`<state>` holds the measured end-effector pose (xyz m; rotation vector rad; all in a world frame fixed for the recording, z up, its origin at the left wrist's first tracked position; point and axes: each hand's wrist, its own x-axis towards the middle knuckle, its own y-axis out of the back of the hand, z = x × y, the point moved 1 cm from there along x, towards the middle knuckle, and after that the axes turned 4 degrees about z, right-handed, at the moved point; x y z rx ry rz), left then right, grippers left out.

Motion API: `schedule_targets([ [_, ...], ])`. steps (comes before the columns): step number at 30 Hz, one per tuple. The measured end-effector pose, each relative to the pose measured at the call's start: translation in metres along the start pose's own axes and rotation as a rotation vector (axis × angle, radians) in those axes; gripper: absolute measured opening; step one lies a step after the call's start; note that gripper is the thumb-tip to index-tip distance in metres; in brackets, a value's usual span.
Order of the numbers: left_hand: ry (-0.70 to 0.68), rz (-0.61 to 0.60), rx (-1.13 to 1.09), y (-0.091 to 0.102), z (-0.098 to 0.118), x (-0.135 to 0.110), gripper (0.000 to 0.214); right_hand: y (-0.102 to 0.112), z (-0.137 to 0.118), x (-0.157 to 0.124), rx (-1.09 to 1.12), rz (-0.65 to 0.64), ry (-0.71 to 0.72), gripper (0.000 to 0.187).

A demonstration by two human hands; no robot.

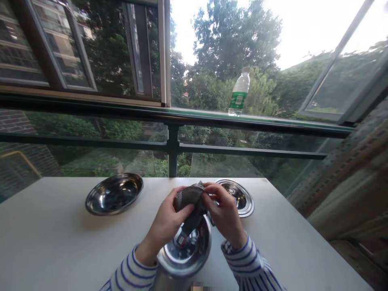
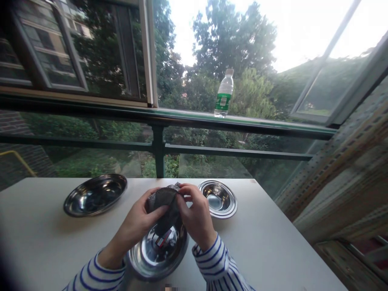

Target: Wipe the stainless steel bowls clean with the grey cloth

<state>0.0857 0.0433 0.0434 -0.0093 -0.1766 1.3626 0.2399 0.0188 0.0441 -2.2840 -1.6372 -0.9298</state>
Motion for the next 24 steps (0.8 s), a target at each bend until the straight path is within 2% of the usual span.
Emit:
schedule_targets([
  [3,-0.014,0.021,-0.012,0.005,0.002,0.001,0.030,0.006,0.000,-0.001,0.002,-0.054,0.015,0.011],
  [6,0.015,-0.035,-0.116,0.010,0.006,0.001,0.028,0.013,0.001,-0.001,0.057,-0.130,-0.056,0.036],
  [8,0.066,-0.100,-0.202,0.012,0.008,-0.001,0.031,0.015,0.003,-0.001,0.216,-0.231,-0.164,0.050],
  [11,0.120,-0.135,-0.272,0.012,0.005,0.000,0.036,0.012,0.005,-0.002,0.456,-0.397,-0.273,0.049],
  [13,0.094,-0.054,-0.223,0.012,0.001,0.003,0.038,0.008,0.005,-0.002,0.469,-0.367,-0.294,0.041],
  [17,0.021,0.229,-0.002,0.012,-0.006,0.010,0.048,0.005,0.007,-0.002,0.333,-0.171,-0.282,0.026],
  [19,0.046,0.323,0.055,0.012,-0.006,0.011,0.057,0.004,0.008,-0.002,0.291,-0.117,-0.264,0.023],
  [21,0.105,0.332,0.039,0.013,-0.003,0.009,0.062,0.004,0.008,-0.002,0.257,-0.090,-0.250,0.022],
  [24,0.140,0.225,-0.052,0.012,0.004,0.003,0.069,0.002,0.007,-0.003,0.214,-0.086,-0.238,0.022],
])
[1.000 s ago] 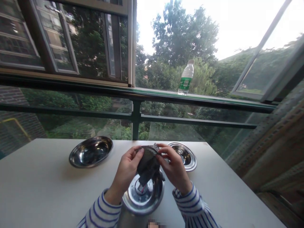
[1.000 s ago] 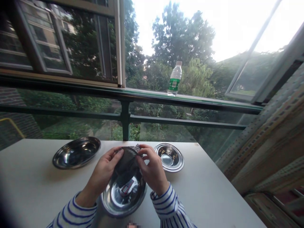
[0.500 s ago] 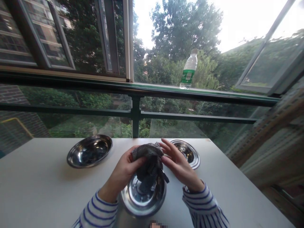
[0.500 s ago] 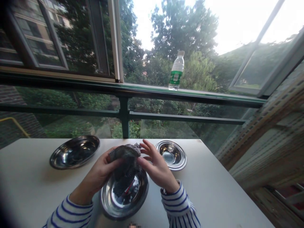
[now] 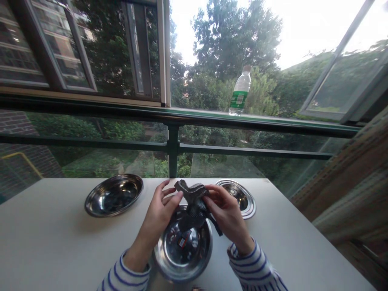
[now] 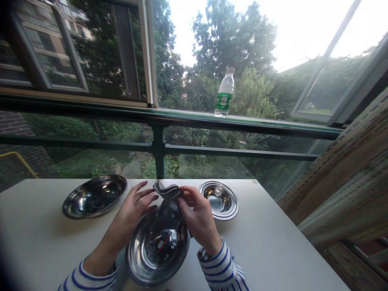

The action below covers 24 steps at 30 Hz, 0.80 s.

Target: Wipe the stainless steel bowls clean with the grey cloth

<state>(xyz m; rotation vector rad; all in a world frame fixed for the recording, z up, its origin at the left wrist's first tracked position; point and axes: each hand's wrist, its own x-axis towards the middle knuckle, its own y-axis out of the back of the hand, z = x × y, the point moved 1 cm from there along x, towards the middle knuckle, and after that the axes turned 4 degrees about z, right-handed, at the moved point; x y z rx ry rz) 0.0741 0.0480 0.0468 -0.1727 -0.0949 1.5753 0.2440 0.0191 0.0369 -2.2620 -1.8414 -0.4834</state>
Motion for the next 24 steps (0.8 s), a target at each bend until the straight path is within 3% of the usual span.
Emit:
schedule_targets([
  [4,-0.007,-0.167,-0.073,-0.003,0.002,-0.008,0.078,-0.004,0.001,-0.003,-0.038,-0.026,0.007,0.022],
  [10,0.000,-0.233,-0.110,-0.007,-0.005,-0.003,0.054,-0.006,0.007,-0.006,-0.018,-0.073,0.055,0.015],
  [18,-0.069,-0.149,-0.086,0.006,-0.005,0.009,0.051,-0.002,-0.001,-0.001,0.142,0.066,0.058,0.010],
  [24,-0.103,-0.011,-0.106,0.018,0.003,0.015,0.047,0.008,-0.001,0.005,0.200,0.121,-0.026,0.012],
])
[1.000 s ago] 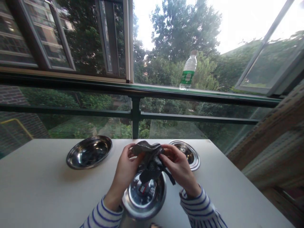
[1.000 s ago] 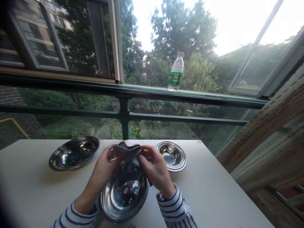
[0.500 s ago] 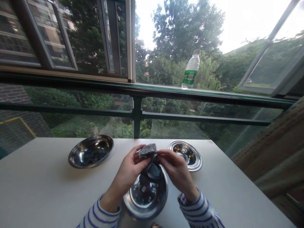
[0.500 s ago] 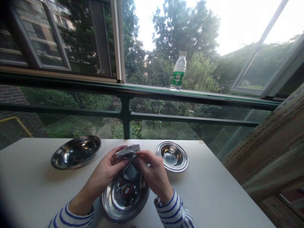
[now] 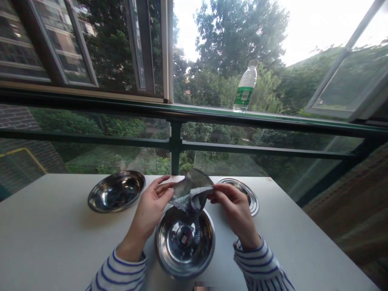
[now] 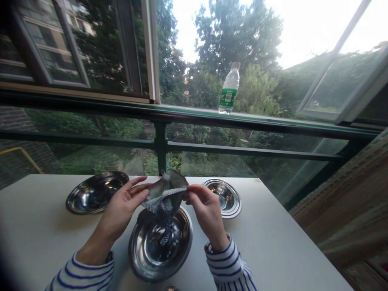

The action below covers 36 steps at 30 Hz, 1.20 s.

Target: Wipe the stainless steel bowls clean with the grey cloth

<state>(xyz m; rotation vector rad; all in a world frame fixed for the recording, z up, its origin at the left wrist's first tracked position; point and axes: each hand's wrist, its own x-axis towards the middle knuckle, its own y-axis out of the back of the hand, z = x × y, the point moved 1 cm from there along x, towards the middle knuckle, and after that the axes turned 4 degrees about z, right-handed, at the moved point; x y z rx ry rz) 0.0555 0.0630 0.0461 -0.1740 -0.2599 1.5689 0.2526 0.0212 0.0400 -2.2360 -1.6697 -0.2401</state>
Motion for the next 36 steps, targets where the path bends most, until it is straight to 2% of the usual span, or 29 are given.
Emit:
schedule_targets([
  [4,0.009,0.060,-0.077,0.002,0.007,-0.001,0.046,0.007,-0.002,0.003,0.003,0.072,-0.022,0.017],
  [8,-0.100,0.127,-0.009,0.008,0.010,-0.001,0.030,0.012,-0.003,0.007,-0.018,0.135,-0.025,0.021],
  [11,-0.139,0.176,0.113,0.013,0.011,0.000,0.023,0.018,-0.001,0.010,-0.020,0.109,-0.042,0.026],
  [13,-0.138,0.146,0.170,0.014,0.012,0.000,0.030,0.023,0.001,0.012,-0.054,0.078,-0.048,0.029],
  [16,-0.151,0.056,0.242,0.015,0.011,0.001,0.044,0.030,0.002,0.014,-0.173,0.066,-0.026,0.036],
  [18,-0.206,0.030,0.346,0.017,0.009,0.002,0.045,0.034,0.002,0.014,-0.274,0.081,0.008,0.039],
  [23,-0.408,0.078,0.749,0.023,0.013,0.004,0.027,0.044,-0.001,0.017,-0.574,0.102,0.141,0.035],
  [26,-0.446,0.084,0.806,0.026,0.020,0.004,0.019,0.050,-0.005,0.018,-0.733,0.118,0.209,0.029],
  [28,-0.420,0.070,0.760,0.026,0.023,0.004,0.018,0.053,-0.008,0.019,-0.778,0.129,0.233,0.024],
  [31,-0.277,0.015,0.619,0.026,0.023,0.005,0.025,0.054,-0.011,0.019,-0.792,0.125,0.252,0.022],
  [33,-0.179,0.004,0.505,0.025,0.019,0.007,0.030,0.053,-0.011,0.019,-0.768,0.095,0.214,0.022],
  [36,-0.118,0.055,0.432,0.026,0.010,0.011,0.034,0.049,-0.010,0.019,-0.709,0.088,0.131,0.023],
])
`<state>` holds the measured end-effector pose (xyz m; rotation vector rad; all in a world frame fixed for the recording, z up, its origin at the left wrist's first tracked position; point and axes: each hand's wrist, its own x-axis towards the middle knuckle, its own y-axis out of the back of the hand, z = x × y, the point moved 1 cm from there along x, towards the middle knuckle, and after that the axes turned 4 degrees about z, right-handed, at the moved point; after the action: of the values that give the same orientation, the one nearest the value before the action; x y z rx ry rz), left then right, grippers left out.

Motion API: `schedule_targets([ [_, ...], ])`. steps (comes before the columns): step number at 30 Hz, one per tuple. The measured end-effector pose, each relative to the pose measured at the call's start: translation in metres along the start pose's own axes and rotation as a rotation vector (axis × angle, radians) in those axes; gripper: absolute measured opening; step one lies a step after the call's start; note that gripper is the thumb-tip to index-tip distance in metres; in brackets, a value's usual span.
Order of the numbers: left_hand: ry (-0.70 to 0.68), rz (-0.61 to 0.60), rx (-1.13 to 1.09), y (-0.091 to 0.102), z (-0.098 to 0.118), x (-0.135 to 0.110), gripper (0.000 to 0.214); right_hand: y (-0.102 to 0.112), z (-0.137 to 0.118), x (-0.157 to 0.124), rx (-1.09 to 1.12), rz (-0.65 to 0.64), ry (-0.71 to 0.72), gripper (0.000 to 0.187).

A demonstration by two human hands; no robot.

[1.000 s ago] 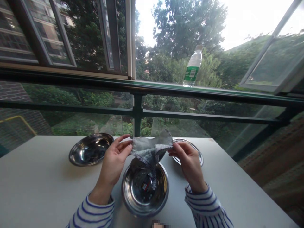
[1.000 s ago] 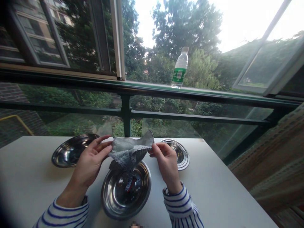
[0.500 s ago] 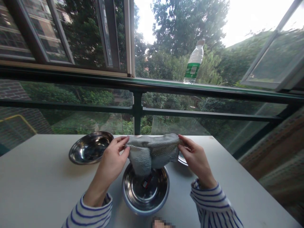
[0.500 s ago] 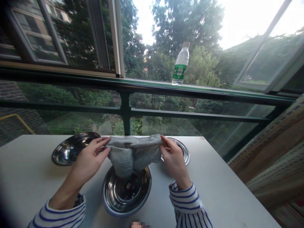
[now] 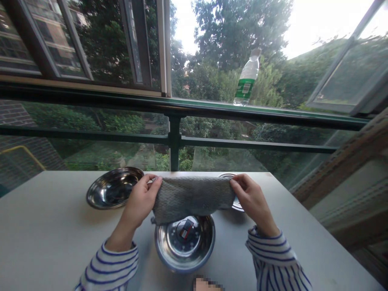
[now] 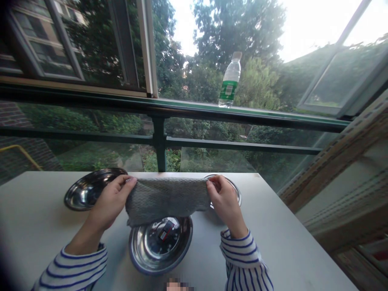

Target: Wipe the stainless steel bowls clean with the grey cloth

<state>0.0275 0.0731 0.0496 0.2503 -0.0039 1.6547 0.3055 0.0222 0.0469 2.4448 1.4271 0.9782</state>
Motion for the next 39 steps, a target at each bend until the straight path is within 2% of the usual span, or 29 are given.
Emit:
schedule_targets([
  [4,0.027,0.045,-0.009,-0.007,-0.006,0.000,0.037,-0.012,-0.008,-0.004,0.122,0.029,-0.083,0.027],
  [7,0.047,-0.046,-0.141,-0.018,-0.001,-0.009,0.039,-0.026,-0.022,-0.014,0.326,-0.045,-0.101,0.026],
  [12,0.075,-0.340,-0.327,-0.036,0.011,-0.031,0.036,-0.046,-0.045,-0.038,0.404,-0.199,0.043,0.016],
  [14,0.022,-0.424,-0.376,-0.038,0.012,-0.034,0.039,-0.049,-0.050,-0.045,0.400,-0.294,0.139,0.022],
  [16,-0.037,-0.453,-0.380,-0.039,0.012,-0.035,0.047,-0.050,-0.053,-0.048,0.403,-0.380,0.216,0.033],
  [18,-0.047,-0.411,-0.349,-0.037,0.012,-0.032,0.048,-0.049,-0.052,-0.048,0.423,-0.417,0.245,0.038],
  [19,-0.032,-0.369,-0.332,-0.036,0.012,-0.031,0.044,-0.047,-0.051,-0.047,0.441,-0.396,0.237,0.037],
  [21,0.022,-0.296,-0.332,-0.033,0.013,-0.028,0.034,-0.044,-0.045,-0.042,0.461,-0.271,0.183,0.031],
  [23,0.097,-0.292,-0.400,-0.031,0.013,-0.027,0.032,-0.040,-0.038,-0.036,0.452,-0.139,0.094,0.030],
  [24,0.135,-0.299,-0.454,-0.030,0.013,-0.026,0.031,-0.039,-0.035,-0.033,0.456,-0.124,0.043,0.037],
  [25,0.170,-0.304,-0.512,-0.029,0.013,-0.026,0.032,-0.038,-0.032,-0.031,0.484,-0.165,-0.009,0.047],
  [27,0.223,-0.287,-0.600,-0.028,0.010,-0.026,0.032,-0.039,-0.029,-0.028,0.614,-0.384,-0.111,0.061],
  [29,0.243,-0.263,-0.595,-0.027,0.006,-0.024,0.032,-0.041,-0.030,-0.027,0.749,-0.589,-0.186,0.056],
  [30,0.244,-0.263,-0.558,-0.026,0.004,-0.024,0.033,-0.042,-0.031,-0.027,0.789,-0.630,-0.205,0.050],
  [31,0.239,-0.278,-0.508,-0.025,0.002,-0.023,0.036,-0.043,-0.031,-0.027,0.806,-0.622,-0.215,0.043],
  [33,0.235,-0.368,-0.413,-0.022,0.001,-0.022,0.048,-0.045,-0.032,-0.027,0.794,-0.521,-0.227,0.033],
  [36,0.205,-0.528,-0.404,-0.018,0.004,-0.021,0.072,-0.044,-0.029,-0.027,0.788,-0.418,-0.231,0.034],
  [37,0.177,-0.534,-0.415,-0.016,0.005,-0.021,0.073,-0.043,-0.028,-0.026,0.798,-0.407,-0.209,0.033],
  [39,0.131,-0.495,-0.400,-0.014,0.006,-0.020,0.061,-0.040,-0.026,-0.025,0.819,-0.420,-0.135,0.024],
])
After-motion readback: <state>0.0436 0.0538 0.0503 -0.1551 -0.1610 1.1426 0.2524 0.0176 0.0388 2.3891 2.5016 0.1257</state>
